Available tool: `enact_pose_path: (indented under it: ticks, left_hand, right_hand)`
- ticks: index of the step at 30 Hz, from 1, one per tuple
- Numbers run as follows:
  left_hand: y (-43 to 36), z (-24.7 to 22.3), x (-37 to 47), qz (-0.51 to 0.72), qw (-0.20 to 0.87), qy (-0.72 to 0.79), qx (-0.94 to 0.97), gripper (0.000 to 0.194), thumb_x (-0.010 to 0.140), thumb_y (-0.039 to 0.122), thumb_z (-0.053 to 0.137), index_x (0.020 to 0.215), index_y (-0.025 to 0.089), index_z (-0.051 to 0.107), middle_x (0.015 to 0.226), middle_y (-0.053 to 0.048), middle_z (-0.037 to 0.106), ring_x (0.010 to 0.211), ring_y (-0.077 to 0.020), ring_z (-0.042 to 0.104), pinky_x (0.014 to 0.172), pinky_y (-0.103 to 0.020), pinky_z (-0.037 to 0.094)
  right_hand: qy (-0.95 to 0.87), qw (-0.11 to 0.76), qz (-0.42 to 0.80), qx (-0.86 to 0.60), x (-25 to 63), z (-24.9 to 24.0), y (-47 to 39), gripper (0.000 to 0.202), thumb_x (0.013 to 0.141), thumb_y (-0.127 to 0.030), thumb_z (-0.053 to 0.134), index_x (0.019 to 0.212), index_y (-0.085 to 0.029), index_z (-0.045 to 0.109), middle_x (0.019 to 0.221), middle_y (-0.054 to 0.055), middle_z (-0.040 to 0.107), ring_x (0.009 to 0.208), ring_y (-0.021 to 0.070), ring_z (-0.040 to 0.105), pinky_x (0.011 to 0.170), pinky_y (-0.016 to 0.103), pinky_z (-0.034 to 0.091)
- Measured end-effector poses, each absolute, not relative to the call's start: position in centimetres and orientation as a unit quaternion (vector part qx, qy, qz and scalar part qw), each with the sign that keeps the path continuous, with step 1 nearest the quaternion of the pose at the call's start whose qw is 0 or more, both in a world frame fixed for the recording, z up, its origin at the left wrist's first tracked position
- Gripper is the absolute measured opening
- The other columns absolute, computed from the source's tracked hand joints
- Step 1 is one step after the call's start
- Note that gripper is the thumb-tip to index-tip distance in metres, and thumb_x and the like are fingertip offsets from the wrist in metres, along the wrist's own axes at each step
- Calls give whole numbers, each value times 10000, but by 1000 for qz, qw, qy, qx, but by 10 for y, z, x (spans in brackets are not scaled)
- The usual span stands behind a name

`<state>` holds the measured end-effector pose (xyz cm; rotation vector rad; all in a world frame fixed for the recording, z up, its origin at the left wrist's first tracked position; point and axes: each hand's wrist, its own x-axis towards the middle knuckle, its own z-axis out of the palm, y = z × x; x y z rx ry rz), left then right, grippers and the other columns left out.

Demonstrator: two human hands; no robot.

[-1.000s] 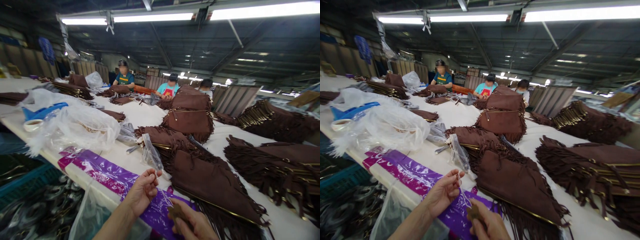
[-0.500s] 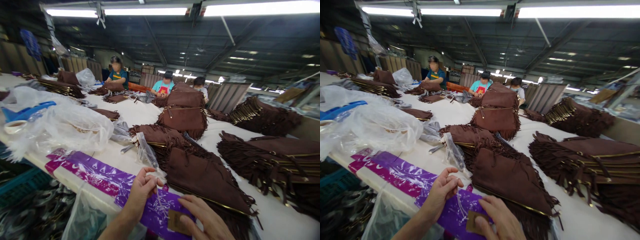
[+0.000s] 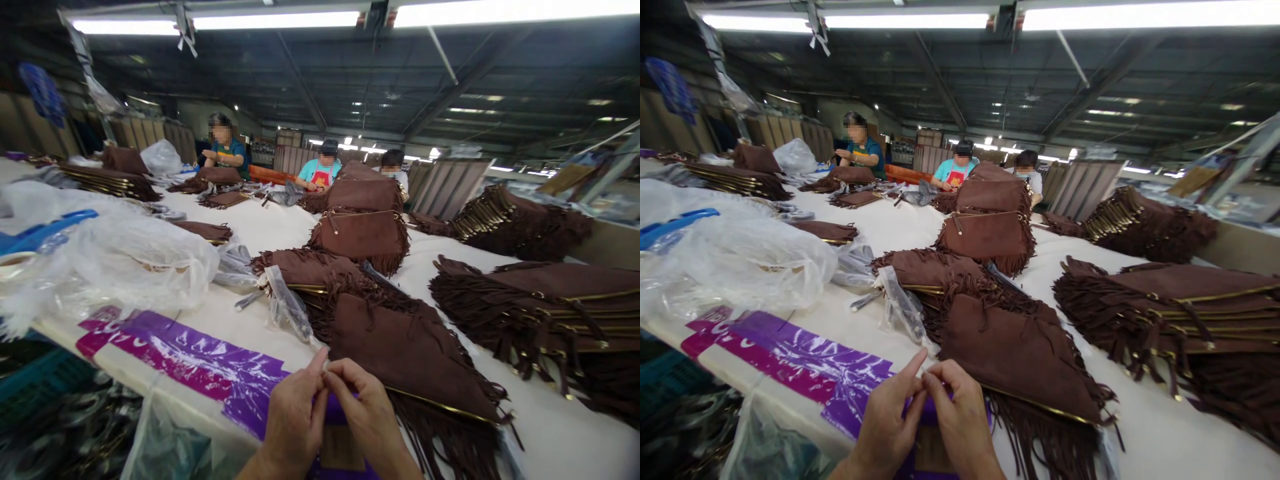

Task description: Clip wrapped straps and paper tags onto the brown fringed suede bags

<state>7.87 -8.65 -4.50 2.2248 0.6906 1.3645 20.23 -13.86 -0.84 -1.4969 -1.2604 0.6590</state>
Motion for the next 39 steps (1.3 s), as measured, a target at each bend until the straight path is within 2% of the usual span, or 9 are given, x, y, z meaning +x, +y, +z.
enact_pose_path:
  ticks: [4, 7, 10, 14, 18, 20, 27, 34, 39]
  left_hand:
    - [-69, -33, 77, 443, 247, 257, 822, 372, 941, 185, 447, 1308, 181, 509, 902, -57, 715, 809, -172, 660, 746, -267, 528]
    - [-41, -18, 80, 340, 171, 233, 895, 251, 916, 208, 519, 1149, 201, 612, 970, -67, 689, 885, -215, 606, 780, -335, 494]
    - [-8, -10, 89, 216, 48, 150, 964, 223, 869, 255, 614, 1090, 233, 635, 972, -55, 660, 929, -241, 552, 800, -376, 452]
    - [28, -14, 96, 146, -62, 72, 985, 158, 907, 262, 567, 781, 191, 632, 815, -44, 623, 871, -220, 528, 808, -371, 409]
    - [41, -21, 92, 167, -67, 23, 983, 151, 921, 184, 521, 794, 175, 601, 901, -55, 630, 980, -209, 531, 934, -368, 367]
    - [39, -23, 90, 163, -55, 31, 985, 152, 929, 149, 486, 821, 164, 592, 891, -57, 623, 910, -193, 543, 877, -339, 389]
    - [28, -19, 84, 150, -34, 43, 987, 288, 949, 203, 489, 1219, 291, 541, 874, -13, 583, 774, -182, 517, 734, -323, 359]
    - [26, -18, 85, 151, 38, 70, 985, 46, 821, 169, 582, 862, 187, 589, 892, -35, 575, 852, -191, 518, 764, -319, 381]
    - [22, -22, 91, 163, -3, 109, 981, 174, 888, 332, 548, 802, 181, 539, 871, -44, 585, 807, -202, 527, 717, -326, 410]
  right_hand:
    - [-453, 586, 393, -545, 217, 0, -135, 312, 855, -488, 670, 750, -194, 669, 743, 14, 642, 735, 188, 572, 705, 268, 451]
    - [-347, 638, 505, -467, 235, 6, -126, 321, 794, -511, 748, 776, -207, 648, 769, -7, 629, 595, 118, 518, 607, 238, 467]
    - [-321, 637, 521, -469, 252, 2, -113, 378, 700, -505, 831, 761, -191, 628, 704, -38, 566, 444, 45, 326, 398, 144, 294]
    - [-359, 571, 472, -568, 263, -14, -99, 426, 661, -542, 818, 703, -159, 637, 517, -86, 396, 425, 46, 205, 377, 165, 98]
    - [-423, 533, 419, -601, 263, -26, -96, 337, 693, -474, 757, 718, -144, 691, 580, -29, 533, 516, 93, 391, 464, 195, 283]
    - [-435, 533, 407, -601, 261, -27, -96, 285, 687, -421, 744, 712, -142, 692, 637, -8, 588, 586, 120, 459, 537, 214, 347]
    - [-406, 541, 433, -596, 258, -27, -97, 245, 678, -355, 750, 790, -170, 635, 608, -48, 569, 546, 106, 440, 514, 204, 311]
    - [-442, 528, 401, -604, 259, -28, -98, 245, 705, -398, 745, 726, -166, 670, 652, -22, 599, 610, 141, 485, 563, 228, 360]
    - [-462, 515, 373, -618, 259, -29, -99, 232, 732, -401, 716, 769, -172, 700, 716, 3, 635, 679, 182, 524, 623, 262, 397]
